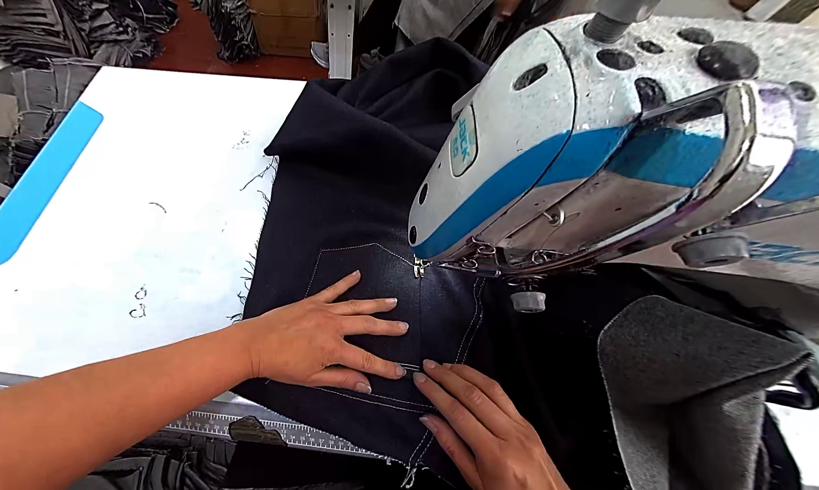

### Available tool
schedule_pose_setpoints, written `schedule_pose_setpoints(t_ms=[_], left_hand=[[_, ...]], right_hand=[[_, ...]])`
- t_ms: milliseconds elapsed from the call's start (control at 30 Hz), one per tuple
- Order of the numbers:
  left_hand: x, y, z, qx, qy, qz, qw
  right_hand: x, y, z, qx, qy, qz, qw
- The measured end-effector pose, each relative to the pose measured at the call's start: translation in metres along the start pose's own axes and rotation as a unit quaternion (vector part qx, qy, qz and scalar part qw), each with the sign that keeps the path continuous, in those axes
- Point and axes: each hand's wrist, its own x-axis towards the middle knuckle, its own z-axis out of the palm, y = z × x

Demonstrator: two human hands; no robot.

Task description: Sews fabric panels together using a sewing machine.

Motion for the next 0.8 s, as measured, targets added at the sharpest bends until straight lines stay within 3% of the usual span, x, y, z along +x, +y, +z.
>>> schedule_pose_setpoints(t_ms=[200, 600, 800], left_hand=[[-0.003, -0.002, -0.001, 0.027, -0.008, -0.011, 1.000], [-0.003, -0.005, -0.002, 0.004, 0.006, -0.018, 1.000], [0.011, -0.033, -0.014, 0.008, 0.014, -0.025, 1.000]], right_hand=[[0.002, -0.003, 0.003, -0.090, -0.005, -0.039, 0.995], [0.004, 0.000, -0.003, -0.060, -0.050, -0.038, 0.996], [0.031, 0.024, -0.003, -0.061, -0.043, -0.024, 0.997]])
